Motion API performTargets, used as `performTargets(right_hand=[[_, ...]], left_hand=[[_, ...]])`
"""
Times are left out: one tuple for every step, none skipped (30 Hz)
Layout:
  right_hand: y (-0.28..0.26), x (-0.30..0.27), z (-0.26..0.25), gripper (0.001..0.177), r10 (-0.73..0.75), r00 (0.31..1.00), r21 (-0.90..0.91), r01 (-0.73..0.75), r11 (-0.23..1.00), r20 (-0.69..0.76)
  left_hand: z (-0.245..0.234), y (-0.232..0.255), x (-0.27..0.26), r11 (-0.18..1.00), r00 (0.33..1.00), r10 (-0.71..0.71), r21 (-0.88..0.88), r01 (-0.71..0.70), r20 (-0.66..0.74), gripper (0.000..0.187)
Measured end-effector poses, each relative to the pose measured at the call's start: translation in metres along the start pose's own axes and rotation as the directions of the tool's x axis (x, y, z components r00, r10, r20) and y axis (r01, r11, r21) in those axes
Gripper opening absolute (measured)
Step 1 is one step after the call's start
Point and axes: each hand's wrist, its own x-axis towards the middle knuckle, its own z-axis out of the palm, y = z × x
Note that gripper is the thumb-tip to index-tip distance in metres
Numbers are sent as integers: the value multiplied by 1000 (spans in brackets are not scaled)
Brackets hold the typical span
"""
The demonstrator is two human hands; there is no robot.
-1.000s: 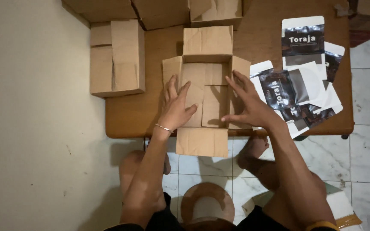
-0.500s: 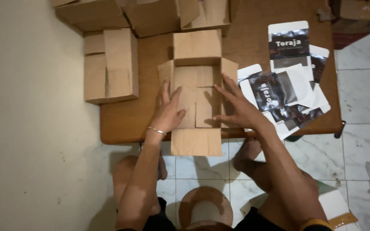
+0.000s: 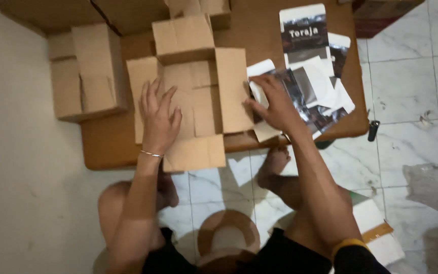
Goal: Folding a coffee pouch into a box shape and placing it into a cardboard container.
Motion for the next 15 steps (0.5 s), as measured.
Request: performTargets(right_hand=[[5,-6,-3,55,2,1000,3,-2,1000,2],[9,-12,-8,54,57,998,-9,-57,998,-24],[14,-12,-15,52,105,992,-23,-107,994,-66],[25,-12,-19,52,101,992,-24,-103,994,-81],[37,-17,-23,50,126,987,-50,-131,990,-98],[48,-22,-26,48,151,982,-75,-160,984,-116],[56,-28,-32,48,156,980,-78,-166,983,-121],[64,-34,-37,49,211,969,-104,-224,969,-125],[72,-36,-41,49,260,956,-126,-277,953,-134],[82,-43,-47,49,260,955,-127,-278,952,-143],[91,-50,-52,51,321,931,-155,-348,925,-173],[101,-57,-57,54,380,902,-180,-416,891,-205],[100,-64,-67,54,381,900,-179,-418,890,-211],[98,-71,-78,52,464,849,-183,-513,839,-252],[97,-76,-88,51,540,788,-179,-601,779,-294]], left_hand=[[-7,24,-3,1000,1000,-2,2,2,3,48],[-14,48,-5,982,999,10,-186,-17,-38,32],[-22,72,0,930,995,29,-363,-60,-91,21],[-13,87,-4,930,994,43,-359,-75,-96,21],[-3,104,-12,843,993,74,-537,-15,88,24],[7,120,-21,730,955,138,-679,81,262,31],[30,137,-22,727,954,145,-683,78,263,31],[53,153,-24,817,906,389,-516,-256,166,29],[74,167,-23,770,774,621,-288,-570,128,28],[90,179,-19,765,769,627,-288,-576,126,28],[106,191,-15,831,805,555,-186,-525,209,40],[122,203,-11,879,836,472,-76,-470,280,52],[132,207,0,876,833,478,-76,-477,280,52],[142,210,12,925,843,351,-12,-379,407,73],[152,213,25,955,829,211,70,-287,518,96]])
